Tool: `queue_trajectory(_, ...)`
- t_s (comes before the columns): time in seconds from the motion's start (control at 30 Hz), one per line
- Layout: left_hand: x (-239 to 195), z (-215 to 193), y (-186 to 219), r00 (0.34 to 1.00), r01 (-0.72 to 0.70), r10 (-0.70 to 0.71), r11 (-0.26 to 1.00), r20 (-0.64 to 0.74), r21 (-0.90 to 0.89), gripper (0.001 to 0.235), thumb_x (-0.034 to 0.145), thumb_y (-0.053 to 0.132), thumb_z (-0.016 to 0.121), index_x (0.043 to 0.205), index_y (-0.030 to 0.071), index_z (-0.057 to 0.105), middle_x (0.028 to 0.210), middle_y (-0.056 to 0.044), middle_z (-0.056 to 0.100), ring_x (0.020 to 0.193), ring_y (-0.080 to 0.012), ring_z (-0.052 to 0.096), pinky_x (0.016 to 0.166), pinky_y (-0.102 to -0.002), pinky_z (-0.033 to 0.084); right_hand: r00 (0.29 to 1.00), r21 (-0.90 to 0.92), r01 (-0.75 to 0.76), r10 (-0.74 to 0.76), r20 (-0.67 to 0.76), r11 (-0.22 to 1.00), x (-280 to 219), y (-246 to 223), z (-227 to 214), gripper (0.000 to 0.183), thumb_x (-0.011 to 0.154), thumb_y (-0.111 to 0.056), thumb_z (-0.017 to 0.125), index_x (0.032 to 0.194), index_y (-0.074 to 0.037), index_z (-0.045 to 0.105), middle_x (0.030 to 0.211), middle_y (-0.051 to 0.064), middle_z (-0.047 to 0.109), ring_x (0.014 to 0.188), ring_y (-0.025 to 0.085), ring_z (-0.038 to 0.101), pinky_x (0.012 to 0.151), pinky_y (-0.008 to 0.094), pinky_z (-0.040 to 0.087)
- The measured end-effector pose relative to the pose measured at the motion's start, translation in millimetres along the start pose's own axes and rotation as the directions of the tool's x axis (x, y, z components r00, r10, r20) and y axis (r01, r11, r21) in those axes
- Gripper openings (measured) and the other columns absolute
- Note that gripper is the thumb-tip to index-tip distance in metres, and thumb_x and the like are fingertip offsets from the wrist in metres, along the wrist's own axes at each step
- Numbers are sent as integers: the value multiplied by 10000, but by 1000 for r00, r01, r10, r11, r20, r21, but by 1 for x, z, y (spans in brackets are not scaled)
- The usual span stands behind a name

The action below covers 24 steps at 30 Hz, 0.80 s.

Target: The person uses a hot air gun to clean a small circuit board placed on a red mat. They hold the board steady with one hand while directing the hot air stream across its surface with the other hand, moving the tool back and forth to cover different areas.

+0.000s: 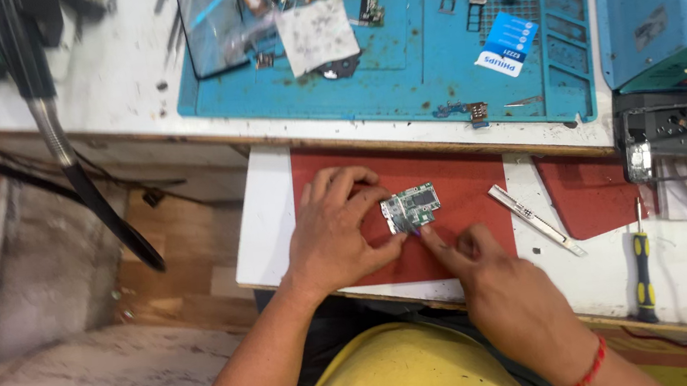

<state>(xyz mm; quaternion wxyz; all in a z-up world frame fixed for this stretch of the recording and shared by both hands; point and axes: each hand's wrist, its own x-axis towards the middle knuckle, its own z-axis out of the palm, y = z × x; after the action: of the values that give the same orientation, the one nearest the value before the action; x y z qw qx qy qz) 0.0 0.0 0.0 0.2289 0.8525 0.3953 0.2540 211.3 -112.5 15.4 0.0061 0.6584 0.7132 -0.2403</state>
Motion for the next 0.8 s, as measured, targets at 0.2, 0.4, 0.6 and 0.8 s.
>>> queue_trajectory(0.2, 1, 0, -1, 1000, -5, 4, 1000, 23, 2, 455, 688, 342, 875, 1039, 88, 735, 1180, -54, 617, 1152, -292, 538, 957, -453, 441, 994, 137, -23, 37, -102, 990, -1, -17, -5, 818, 754, 34, 513, 1538, -194, 459, 1224, 196, 570, 658, 400, 683, 618, 514, 563)
queue_trajectory(0.4, -4, 3, -1, 1000, -1, 1, 1000, -19, 17, 439, 705, 344, 867, 1032, 85, 732, 1159, -57, 622, 1154, -285, 552, 964, -455, 446, 981, 139, -72, 95, -168, 988, -5, -17, -5, 843, 764, 19, 487, 1567, -226, 418, 1103, 147, 595, 684, 391, 676, 591, 496, 565)
queue_trajectory(0.6, 0, 2, -2, 1000, -3, 3, 1000, -15, 12, 428, 687, 352, 869, 1005, 98, 741, 1135, -51, 625, 1138, -281, 554, 966, -456, 436, 973, 106, -120, 138, -183, 987, 7, -21, -9, 803, 790, 12, 507, 1558, -210, 431, 1082, 183, 569, 680, 411, 657, 587, 502, 552)
queue_trajectory(0.8, -3, 2, -2, 1000, 21, -21, 1000, -18, 0, 450, 686, 349, 868, 1023, 82, 735, 1159, -57, 621, 1161, -289, 543, 969, -451, 439, 970, 88, -70, 89, -227, 994, 14, -17, -10, 789, 796, 11, 511, 1559, -179, 448, 1073, 168, 590, 685, 401, 659, 587, 493, 547)
